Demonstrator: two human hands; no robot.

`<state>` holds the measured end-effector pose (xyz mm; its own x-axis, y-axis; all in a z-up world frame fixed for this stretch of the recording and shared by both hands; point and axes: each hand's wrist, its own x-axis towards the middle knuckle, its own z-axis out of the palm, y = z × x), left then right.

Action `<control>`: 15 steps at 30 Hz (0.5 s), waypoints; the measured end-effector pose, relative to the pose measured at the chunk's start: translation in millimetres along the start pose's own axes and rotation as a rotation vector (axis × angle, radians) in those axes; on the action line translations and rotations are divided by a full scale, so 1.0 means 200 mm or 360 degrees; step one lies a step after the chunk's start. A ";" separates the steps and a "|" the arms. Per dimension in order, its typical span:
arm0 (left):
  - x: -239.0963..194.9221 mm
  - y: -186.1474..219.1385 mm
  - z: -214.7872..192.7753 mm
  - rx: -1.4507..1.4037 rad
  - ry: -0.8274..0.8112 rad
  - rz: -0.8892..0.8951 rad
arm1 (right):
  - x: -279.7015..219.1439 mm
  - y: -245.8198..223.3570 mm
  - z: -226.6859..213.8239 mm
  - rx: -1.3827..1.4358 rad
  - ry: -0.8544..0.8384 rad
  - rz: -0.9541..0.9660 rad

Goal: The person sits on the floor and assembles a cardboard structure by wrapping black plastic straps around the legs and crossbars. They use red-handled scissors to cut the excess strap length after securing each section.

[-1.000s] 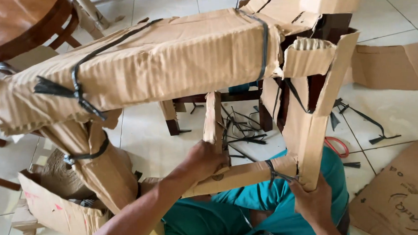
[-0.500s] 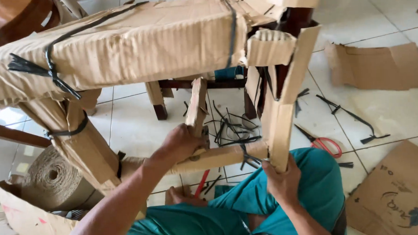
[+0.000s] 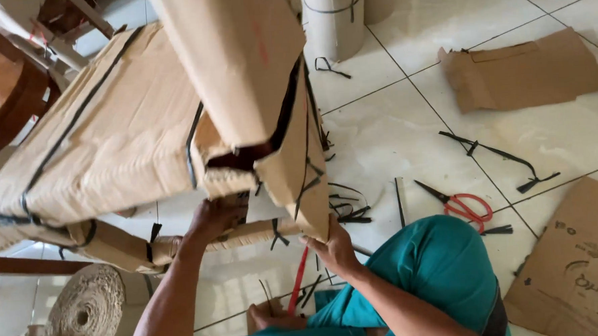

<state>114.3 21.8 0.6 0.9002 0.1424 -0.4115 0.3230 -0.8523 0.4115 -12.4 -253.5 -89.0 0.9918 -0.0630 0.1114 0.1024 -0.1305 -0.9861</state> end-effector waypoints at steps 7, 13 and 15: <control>0.19 -0.17 0.30 -0.0012 -0.0280 -0.0112 | 0.01 0.09 0.06 0.0007 -0.0186 -0.0018; 0.22 -0.36 0.47 -0.0024 -0.0288 -0.0265 | -0.01 0.13 0.07 0.1345 -0.0554 0.0174; 0.25 -0.39 0.48 -0.0038 -0.0268 -0.0308 | 0.02 0.22 0.07 -0.0154 -0.0276 -0.0089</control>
<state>106.3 47.1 -129.6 0.7605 0.2142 -0.6130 0.4928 -0.8051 0.3301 -3.0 -245.9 -132.9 0.9839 0.1175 0.1344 0.1581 -0.2241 -0.9616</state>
